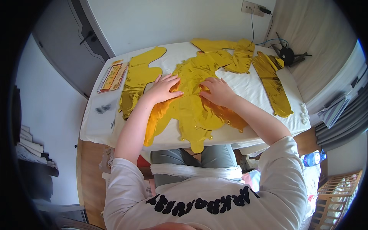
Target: Carefully folding a yellow character-shaped foil balloon on a white table.
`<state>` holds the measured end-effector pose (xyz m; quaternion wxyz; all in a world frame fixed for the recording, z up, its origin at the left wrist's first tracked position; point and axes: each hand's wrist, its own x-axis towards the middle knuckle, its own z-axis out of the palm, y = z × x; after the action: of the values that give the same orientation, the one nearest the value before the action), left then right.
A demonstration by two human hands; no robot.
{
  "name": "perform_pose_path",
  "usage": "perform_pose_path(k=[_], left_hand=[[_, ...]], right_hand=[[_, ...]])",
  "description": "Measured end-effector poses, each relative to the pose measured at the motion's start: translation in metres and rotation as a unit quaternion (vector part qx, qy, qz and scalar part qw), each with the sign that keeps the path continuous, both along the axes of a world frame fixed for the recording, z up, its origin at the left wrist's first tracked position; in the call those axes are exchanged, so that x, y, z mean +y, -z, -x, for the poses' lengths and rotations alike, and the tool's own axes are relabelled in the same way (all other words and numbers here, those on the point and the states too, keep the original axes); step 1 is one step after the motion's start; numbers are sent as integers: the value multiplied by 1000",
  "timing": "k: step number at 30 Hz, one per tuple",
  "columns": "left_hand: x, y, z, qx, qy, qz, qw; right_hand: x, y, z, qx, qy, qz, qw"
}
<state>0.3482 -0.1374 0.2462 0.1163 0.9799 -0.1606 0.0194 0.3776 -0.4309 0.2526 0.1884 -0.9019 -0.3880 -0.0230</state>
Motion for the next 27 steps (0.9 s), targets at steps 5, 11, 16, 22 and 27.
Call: perform_pose_path(k=[5,11,16,22,27], left_hand=[[2,0,2,-3,-3,2,1000],[4,4,-5,4,-8,57,998],[0,1,-2,-13,-24,111,993],[-4,-1,4,-29,-3,22,999],[-3,0,2,-17,-7,13,1000]], right_hand=[[10,-13,26,2,-54,43,998],[3,-9,32,-9,-77,46,996],[0,6,27,-81,-107,18,991],[-5,9,23,-146,-108,-24,983],[-29,-6,6,-56,-49,-44,996]])
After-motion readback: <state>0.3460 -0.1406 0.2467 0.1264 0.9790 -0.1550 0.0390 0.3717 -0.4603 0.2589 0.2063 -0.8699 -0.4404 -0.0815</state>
